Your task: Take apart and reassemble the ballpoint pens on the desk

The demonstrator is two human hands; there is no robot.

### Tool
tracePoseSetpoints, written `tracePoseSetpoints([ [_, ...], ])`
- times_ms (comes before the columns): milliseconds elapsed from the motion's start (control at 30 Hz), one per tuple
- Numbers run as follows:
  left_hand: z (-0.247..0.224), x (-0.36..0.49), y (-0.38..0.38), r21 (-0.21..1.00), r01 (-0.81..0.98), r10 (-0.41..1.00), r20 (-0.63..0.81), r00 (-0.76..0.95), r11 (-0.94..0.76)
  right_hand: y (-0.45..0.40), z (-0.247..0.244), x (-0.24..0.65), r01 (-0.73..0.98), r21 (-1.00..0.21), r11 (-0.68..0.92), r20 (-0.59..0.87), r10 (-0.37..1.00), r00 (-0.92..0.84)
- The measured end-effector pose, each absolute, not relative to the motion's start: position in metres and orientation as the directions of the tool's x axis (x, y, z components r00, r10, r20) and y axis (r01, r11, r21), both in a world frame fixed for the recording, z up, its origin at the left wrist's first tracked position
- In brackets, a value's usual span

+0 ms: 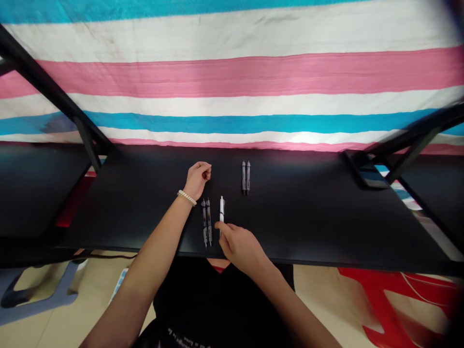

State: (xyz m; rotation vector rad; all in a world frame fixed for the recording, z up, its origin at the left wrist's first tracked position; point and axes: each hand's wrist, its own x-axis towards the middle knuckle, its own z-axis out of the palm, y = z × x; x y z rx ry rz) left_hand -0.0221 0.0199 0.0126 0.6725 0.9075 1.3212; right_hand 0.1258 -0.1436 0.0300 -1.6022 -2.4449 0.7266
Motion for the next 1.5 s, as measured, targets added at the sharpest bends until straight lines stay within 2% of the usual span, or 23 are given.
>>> tracePoseSetpoints([
  [200, 0.012, -0.023, 0.019, 0.850, -0.508, 0.987, -0.161, 0.003, 0.141, -0.147, 0.026, 0.128, 0.797, -0.554, 0.239, -0.123, 0.924, -0.362],
  [333, 0.010, -0.022, 0.018, 0.870, -0.473, 0.987, -0.159, 0.003, 0.142, -0.142, 0.021, 0.131, 0.719, -0.670, 0.186, -0.024, 0.962, -0.271],
  [400, 0.010, -0.023, 0.017, 0.865, -0.475, 0.984, -0.180, 0.005, 0.161, -0.133, 0.019, 0.134, 0.588, -0.800, 0.120, 0.013, 0.983, -0.183],
  [500, 0.012, -0.025, 0.017, 0.822, -0.537, 0.981, -0.177, 0.079, 0.191, -0.111, 0.019, 0.135, 0.270, -0.963, 0.027, 0.000, 0.995, -0.099],
  [567, 0.013, -0.027, 0.017, 0.786, -0.580, 0.976, -0.143, 0.166, 0.213, -0.091, 0.021, 0.134, 0.102, -0.994, 0.022, 0.013, 0.996, -0.090],
  [667, 0.015, -0.030, 0.018, 0.761, -0.618, 0.978, -0.104, 0.184, 0.197, -0.060, 0.024, 0.132, 0.021, -0.999, 0.034, 0.032, 0.995, -0.093],
  [800, 0.013, -0.031, 0.021, 0.758, -0.646, 0.996, -0.077, 0.050, 0.091, -0.027, 0.025, 0.133, 0.057, -0.997, 0.057, 0.051, 0.993, -0.102],
  [1033, 0.008, -0.027, 0.023, 0.783, -0.621, 0.998, -0.052, -0.025, 0.026, -0.007, 0.008, 0.126, 0.147, -0.984, 0.104, 0.084, 0.987, -0.138],
  [1200, 0.007, -0.022, 0.023, 0.869, -0.494, 0.980, -0.066, -0.186, -0.035, -0.018, 0.001, 0.117, 0.318, -0.927, 0.199, 0.183, 0.980, -0.081],
  [1333, 0.008, -0.017, 0.022, 0.882, -0.465, 0.963, -0.061, -0.261, -0.070, -0.020, 0.004, 0.120, 0.459, -0.832, 0.312, 0.317, 0.946, -0.069],
  [1500, 0.006, -0.017, 0.022, 0.857, -0.510, 0.950, -0.099, -0.295, -0.069, -0.015, 0.003, 0.124, 0.466, -0.790, 0.398, 0.415, 0.907, -0.071],
])
